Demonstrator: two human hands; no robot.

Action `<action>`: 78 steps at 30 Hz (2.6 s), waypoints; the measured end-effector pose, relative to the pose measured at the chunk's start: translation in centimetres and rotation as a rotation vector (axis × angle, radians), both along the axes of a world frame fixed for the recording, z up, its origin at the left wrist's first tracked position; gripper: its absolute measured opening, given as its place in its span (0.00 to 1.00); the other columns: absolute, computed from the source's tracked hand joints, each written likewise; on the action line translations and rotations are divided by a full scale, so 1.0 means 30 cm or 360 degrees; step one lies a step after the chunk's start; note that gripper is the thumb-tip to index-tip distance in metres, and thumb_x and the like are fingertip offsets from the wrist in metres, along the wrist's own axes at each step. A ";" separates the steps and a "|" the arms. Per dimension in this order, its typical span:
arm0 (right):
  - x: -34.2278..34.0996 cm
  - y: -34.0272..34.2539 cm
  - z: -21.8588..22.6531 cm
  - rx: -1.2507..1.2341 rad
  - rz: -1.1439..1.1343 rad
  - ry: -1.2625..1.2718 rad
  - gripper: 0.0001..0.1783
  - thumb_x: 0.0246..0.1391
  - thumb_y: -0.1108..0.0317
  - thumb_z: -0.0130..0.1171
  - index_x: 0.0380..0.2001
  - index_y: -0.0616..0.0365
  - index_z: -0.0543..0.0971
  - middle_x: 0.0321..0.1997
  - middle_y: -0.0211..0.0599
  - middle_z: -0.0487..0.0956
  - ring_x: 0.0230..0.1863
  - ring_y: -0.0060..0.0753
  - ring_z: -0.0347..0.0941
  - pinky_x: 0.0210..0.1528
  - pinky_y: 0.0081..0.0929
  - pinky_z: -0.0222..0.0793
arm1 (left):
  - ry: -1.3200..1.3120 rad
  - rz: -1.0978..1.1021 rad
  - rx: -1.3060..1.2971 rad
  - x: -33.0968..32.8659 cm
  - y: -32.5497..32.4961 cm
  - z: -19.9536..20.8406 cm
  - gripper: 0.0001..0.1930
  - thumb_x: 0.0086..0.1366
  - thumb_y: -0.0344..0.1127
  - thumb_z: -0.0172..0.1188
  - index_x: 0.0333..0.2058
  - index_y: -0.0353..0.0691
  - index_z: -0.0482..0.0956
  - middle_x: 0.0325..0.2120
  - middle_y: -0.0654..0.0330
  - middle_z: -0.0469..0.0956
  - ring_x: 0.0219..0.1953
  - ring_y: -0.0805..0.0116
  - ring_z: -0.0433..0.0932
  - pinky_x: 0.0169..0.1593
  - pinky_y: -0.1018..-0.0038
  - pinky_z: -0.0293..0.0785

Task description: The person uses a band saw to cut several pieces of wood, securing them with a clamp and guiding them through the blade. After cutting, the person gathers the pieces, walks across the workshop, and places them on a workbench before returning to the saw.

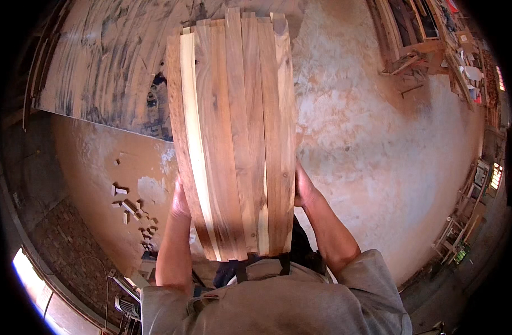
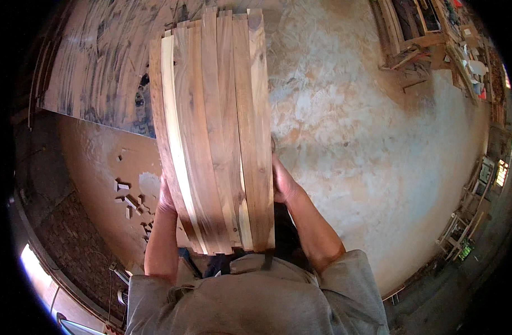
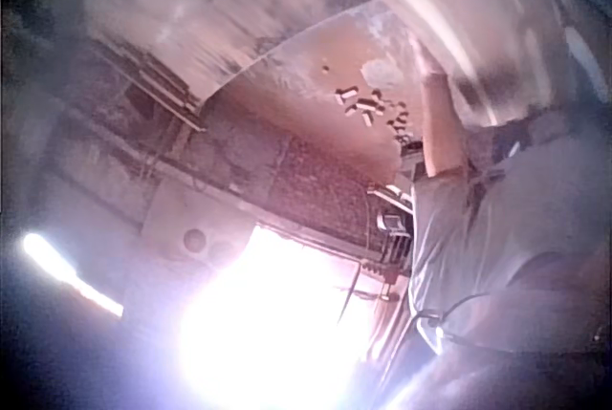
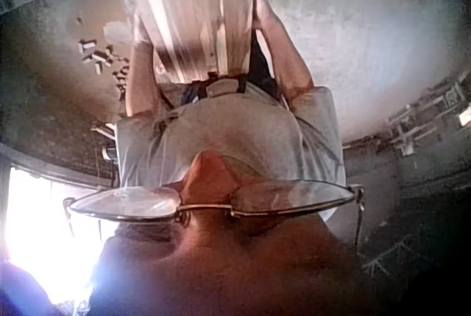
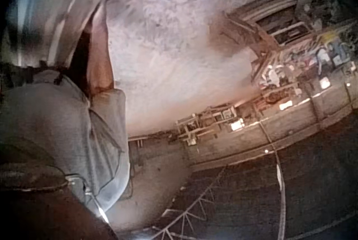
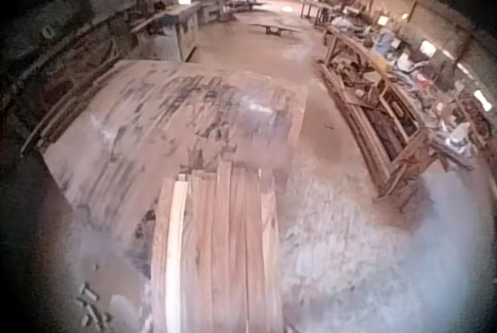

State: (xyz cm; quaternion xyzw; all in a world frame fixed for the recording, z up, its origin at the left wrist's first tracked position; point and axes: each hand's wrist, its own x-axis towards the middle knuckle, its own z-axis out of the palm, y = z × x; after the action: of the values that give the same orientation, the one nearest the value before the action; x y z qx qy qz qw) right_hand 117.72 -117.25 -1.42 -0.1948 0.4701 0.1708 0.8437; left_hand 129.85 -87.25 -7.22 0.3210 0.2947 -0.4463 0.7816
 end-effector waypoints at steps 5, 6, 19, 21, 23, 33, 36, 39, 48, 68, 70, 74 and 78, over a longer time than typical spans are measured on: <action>0.000 -0.022 -0.077 0.0053 0.0056 -0.0054 0.44 0.59 0.30 0.42 0.64 0.55 0.65 0.64 0.44 0.70 0.60 0.43 0.68 0.60 0.46 0.67 | -0.0062 -0.0009 -0.0136 0.040 -0.013 -0.026 0.38 0.61 0.61 0.58 0.62 0.43 0.65 0.57 0.54 0.72 0.55 0.52 0.74 0.58 0.54 0.73; -0.009 -0.015 -0.074 0.0021 0.0057 -0.0063 0.46 0.59 0.28 0.41 0.65 0.56 0.65 0.65 0.45 0.69 0.61 0.43 0.67 0.60 0.47 0.66 | -0.0010 0.0017 -0.0123 0.033 -0.017 -0.013 0.37 0.61 0.61 0.60 0.62 0.44 0.66 0.57 0.55 0.72 0.55 0.53 0.74 0.57 0.54 0.74; -0.170 0.039 0.053 0.0101 -0.0033 -0.0095 0.44 0.63 0.29 0.31 0.66 0.54 0.64 0.63 0.40 0.71 0.59 0.41 0.70 0.58 0.45 0.69 | -0.0032 -0.0147 0.0036 -0.105 -0.019 0.172 0.44 0.61 0.71 0.49 0.66 0.46 0.60 0.61 0.52 0.67 0.60 0.51 0.69 0.61 0.53 0.68; -0.211 0.054 0.042 0.0184 -0.0147 -0.0358 0.42 0.64 0.31 0.31 0.66 0.54 0.63 0.63 0.41 0.70 0.59 0.40 0.69 0.57 0.45 0.70 | -0.0109 -0.0139 0.0124 -0.080 0.004 0.193 0.38 0.65 0.66 0.48 0.64 0.45 0.63 0.60 0.56 0.69 0.58 0.55 0.71 0.61 0.57 0.69; -0.291 0.057 0.022 0.0177 -0.0309 -0.0624 0.40 0.65 0.34 0.32 0.66 0.54 0.63 0.64 0.41 0.69 0.59 0.39 0.69 0.57 0.44 0.70 | -0.0354 -0.0234 0.0410 -0.079 -0.023 0.248 0.37 0.67 0.65 0.46 0.64 0.44 0.64 0.60 0.57 0.70 0.57 0.55 0.71 0.62 0.57 0.69; -0.685 -0.084 0.394 -0.0260 -0.0685 -0.0829 0.38 0.67 0.36 0.33 0.65 0.56 0.64 0.67 0.37 0.65 0.62 0.31 0.65 0.62 0.37 0.65 | -0.0934 -0.1206 0.0324 -0.384 -0.825 0.367 0.34 0.68 0.62 0.45 0.62 0.42 0.66 0.56 0.56 0.73 0.56 0.56 0.73 0.60 0.58 0.71; -1.024 -0.263 0.554 -0.0492 -0.0914 -0.0793 0.39 0.67 0.36 0.33 0.67 0.56 0.61 0.67 0.36 0.66 0.63 0.30 0.64 0.63 0.36 0.63 | -0.1068 -0.1584 0.0151 -0.737 -1.200 0.440 0.34 0.68 0.62 0.45 0.62 0.42 0.66 0.56 0.56 0.73 0.55 0.56 0.73 0.60 0.58 0.72; -1.141 -0.176 0.600 -0.0502 -0.1159 -0.0940 0.38 0.67 0.38 0.35 0.67 0.56 0.61 0.67 0.34 0.66 0.63 0.29 0.64 0.64 0.35 0.63 | -0.1125 -0.1927 0.0035 -0.981 -1.346 0.465 0.34 0.69 0.62 0.45 0.62 0.42 0.66 0.56 0.56 0.73 0.55 0.56 0.74 0.59 0.58 0.72; -1.885 -0.450 0.701 -0.0920 -0.1677 -0.0855 0.35 0.69 0.40 0.33 0.64 0.57 0.65 0.65 0.35 0.69 0.61 0.28 0.65 0.63 0.35 0.63 | -0.1268 -0.2228 -0.0294 -1.628 -1.785 0.693 0.33 0.69 0.61 0.45 0.62 0.41 0.66 0.55 0.55 0.74 0.54 0.55 0.74 0.58 0.58 0.73; -3.225 -1.216 0.760 -0.1424 -0.2627 -0.0006 0.40 0.67 0.37 0.28 0.66 0.60 0.62 0.66 0.44 0.67 0.66 0.38 0.63 0.66 0.41 0.61 | -0.1286 -0.3036 -0.0822 -3.166 -2.984 0.772 0.32 0.70 0.59 0.44 0.61 0.40 0.67 0.53 0.54 0.75 0.53 0.55 0.76 0.56 0.59 0.75; -3.392 -1.274 0.723 -0.1481 -0.2724 -0.0172 0.39 0.68 0.39 0.27 0.66 0.60 0.62 0.68 0.45 0.64 0.66 0.39 0.62 0.67 0.40 0.60 | -0.1264 -0.3080 -0.0871 -3.360 -3.053 0.772 0.31 0.70 0.58 0.44 0.61 0.40 0.67 0.53 0.54 0.76 0.53 0.55 0.76 0.56 0.59 0.75; -3.717 -1.416 0.682 -0.1728 -0.2737 -0.0080 0.41 0.67 0.36 0.27 0.65 0.60 0.64 0.65 0.43 0.68 0.64 0.37 0.65 0.66 0.39 0.61 | -0.1222 -0.3049 -0.0952 -3.666 -3.247 0.775 0.31 0.70 0.58 0.44 0.61 0.40 0.67 0.53 0.53 0.76 0.52 0.55 0.76 0.56 0.59 0.76; -4.048 -1.502 0.629 -0.1607 -0.2790 0.0082 0.39 0.68 0.38 0.26 0.65 0.58 0.64 0.65 0.40 0.69 0.63 0.37 0.65 0.65 0.39 0.62 | -0.1032 -0.2998 -0.1118 -3.923 -3.448 0.806 0.31 0.70 0.58 0.44 0.61 0.40 0.67 0.52 0.53 0.76 0.52 0.55 0.77 0.55 0.59 0.76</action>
State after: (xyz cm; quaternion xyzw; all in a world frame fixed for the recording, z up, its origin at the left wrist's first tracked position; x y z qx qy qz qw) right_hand -3.72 -162.31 17.43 -0.1111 0.4829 -0.7237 0.4804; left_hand 12.15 -190.70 16.95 0.2797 -0.4422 -0.8259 0.2099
